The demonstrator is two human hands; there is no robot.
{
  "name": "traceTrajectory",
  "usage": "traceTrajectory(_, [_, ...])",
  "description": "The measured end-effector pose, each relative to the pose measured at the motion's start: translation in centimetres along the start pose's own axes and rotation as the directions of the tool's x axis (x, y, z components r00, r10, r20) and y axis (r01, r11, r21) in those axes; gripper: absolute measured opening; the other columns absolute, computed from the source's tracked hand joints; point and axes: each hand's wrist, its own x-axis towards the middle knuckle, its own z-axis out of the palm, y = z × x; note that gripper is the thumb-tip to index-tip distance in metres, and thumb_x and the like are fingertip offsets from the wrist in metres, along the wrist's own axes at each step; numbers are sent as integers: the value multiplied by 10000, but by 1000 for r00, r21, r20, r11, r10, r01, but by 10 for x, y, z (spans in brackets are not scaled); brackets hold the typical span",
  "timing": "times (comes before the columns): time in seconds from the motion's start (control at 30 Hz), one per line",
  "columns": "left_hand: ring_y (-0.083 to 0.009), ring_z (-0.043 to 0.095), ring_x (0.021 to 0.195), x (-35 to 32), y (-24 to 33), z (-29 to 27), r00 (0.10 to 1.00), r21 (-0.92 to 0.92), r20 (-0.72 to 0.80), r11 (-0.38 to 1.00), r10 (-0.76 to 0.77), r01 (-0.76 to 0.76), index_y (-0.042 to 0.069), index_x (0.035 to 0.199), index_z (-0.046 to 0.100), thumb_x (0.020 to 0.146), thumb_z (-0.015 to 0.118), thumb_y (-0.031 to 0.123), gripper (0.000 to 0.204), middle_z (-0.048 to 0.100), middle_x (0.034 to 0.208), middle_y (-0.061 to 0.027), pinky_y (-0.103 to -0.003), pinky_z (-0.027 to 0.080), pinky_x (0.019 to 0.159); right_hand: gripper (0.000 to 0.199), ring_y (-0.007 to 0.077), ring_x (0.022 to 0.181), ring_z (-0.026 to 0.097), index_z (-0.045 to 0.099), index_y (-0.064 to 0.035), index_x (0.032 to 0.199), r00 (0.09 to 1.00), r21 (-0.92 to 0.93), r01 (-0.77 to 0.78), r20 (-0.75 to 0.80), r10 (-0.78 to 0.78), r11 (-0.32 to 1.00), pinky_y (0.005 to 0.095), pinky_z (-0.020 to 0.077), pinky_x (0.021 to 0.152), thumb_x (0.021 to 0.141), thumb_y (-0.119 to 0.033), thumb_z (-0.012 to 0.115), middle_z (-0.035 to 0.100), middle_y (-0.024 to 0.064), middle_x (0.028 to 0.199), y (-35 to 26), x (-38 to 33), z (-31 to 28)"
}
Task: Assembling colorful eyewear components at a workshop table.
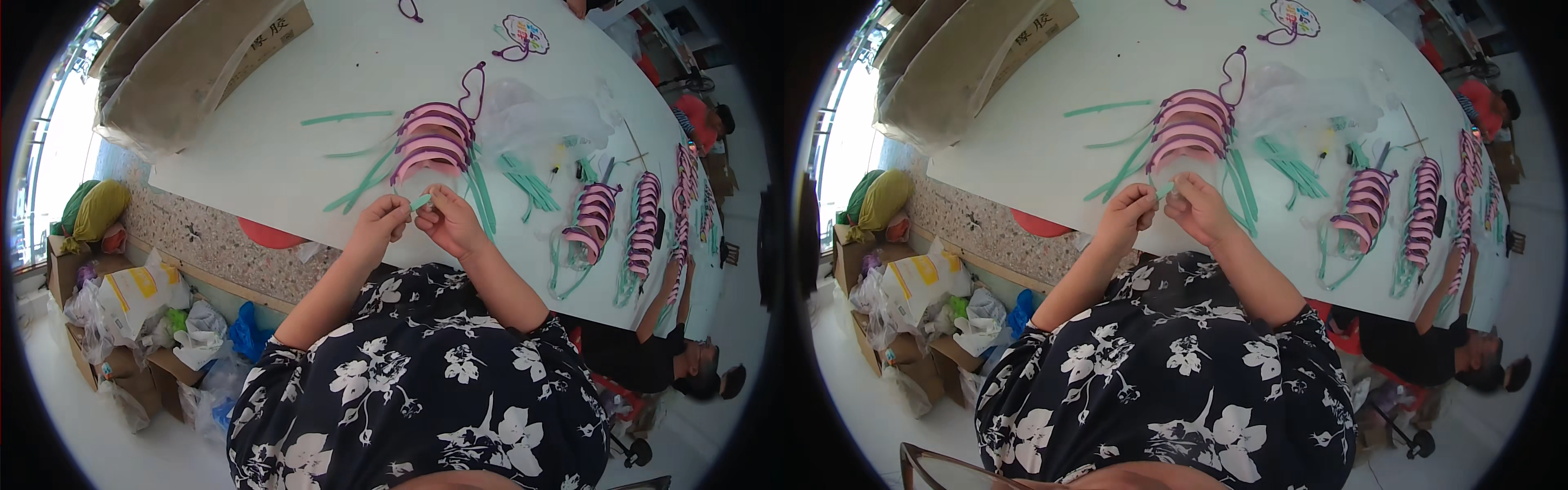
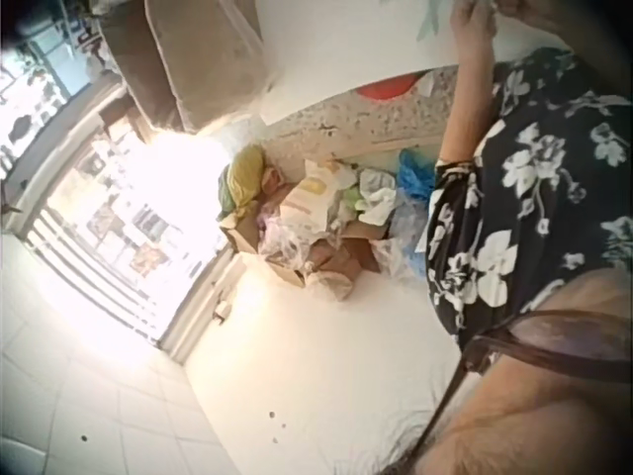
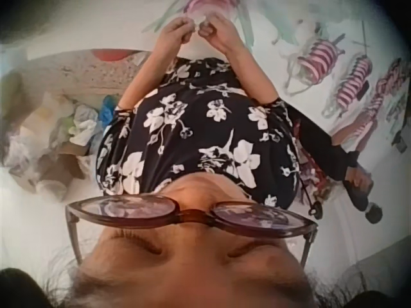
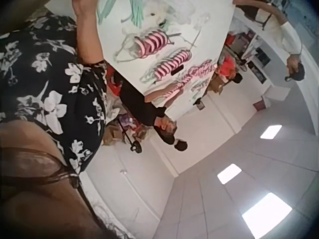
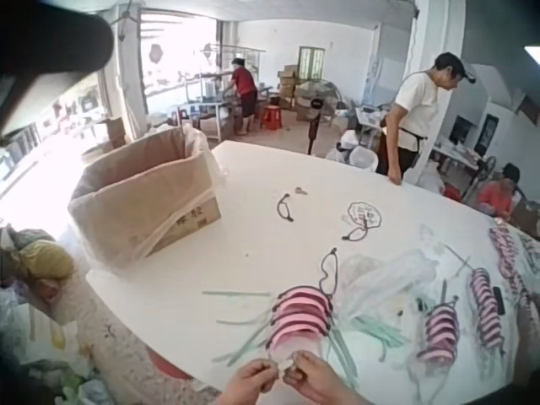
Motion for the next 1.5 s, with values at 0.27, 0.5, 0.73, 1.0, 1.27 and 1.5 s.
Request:
traceTrajectory(0.27, [-46, 388, 578, -2, 0, 2, 999, 14, -18, 1000, -27, 27, 43, 957, 585, 932, 578, 137, 98, 519, 756, 15, -203, 272, 510, 91, 81, 657, 397, 564, -122, 904, 999, 66, -20, 29, 18, 998, 247, 316, 589, 970, -181, 547, 460, -53, 754, -2, -4, -2])
traceTrajectory(0.5, [-42, 385, 585, -3, -2, 3, 999, 36, 9, 999, -33, 32, 45, 954, 587, 932, 580, 140, 98, 511, 748, 22, -200, 274, 518, 129, 66, 625, 375, 585, -78, 958, 997, 78, -13, 78, 7, 997, 232, 340, 601, 991, -180, 513, 526, -20, 821, -4, -8, -2])
traceTrajectory(0.73, [-49, 413, 607, -2, -2, 6, 998, 90, 64, 996, -6, 0, 51, 966, 586, 945, 574, 143, 95, 519, 751, 27, -199, 301, 539, 77, 68, 635, 374, 556, -106, 932, 998, 7, -30, 58, 29, 1000, 234, 321, 591, 973, -170, 541, 531, -28, 831, 2, -9, -6])
traceTrajectory(1.0, [-84, 541, 701, -10, 1, 17, 983, 453, -4, 877, 184, -162, 29, 1019, 569, 946, 583, 140, 133, 583, 853, -12, -215, 430, 638, 106, 121, 689, 547, 534, -35, 933, 892, -877, 311, 137, -430, 366, 260, 455, 669, 934, -128, 585, 579, 29, 788, 2, -12, -2])
traceTrajectory(1.27, [-170, 569, 822, -4, -3, 2, 966, 539, 126, 802, 224, -256, -7, 844, 631, 900, 639, 160, 176, 606, 933, -85, -289, 448, 713, 118, 103, 710, 561, 545, -15, 928, 867, -903, 354, 219, -448, 243, 247, 455, 643, 907, -106, 617, 596, 55, 810, 1, -11, -3])
traceTrajectory(1.5, [-135, 602, 923, -11, 9, 1, 991, 476, 111, 872, 70, -115, -19, 797, 635, 932, 588, 117, 197, 632, 1089, -147, -267, 460, 781, 118, 72, 701, 518, 551, -27, 923, 880, -892, 330, 173, -443, 308, 230, 429, 632, 915, -126, 615, 566, 15, 787, -2, -9, -11])
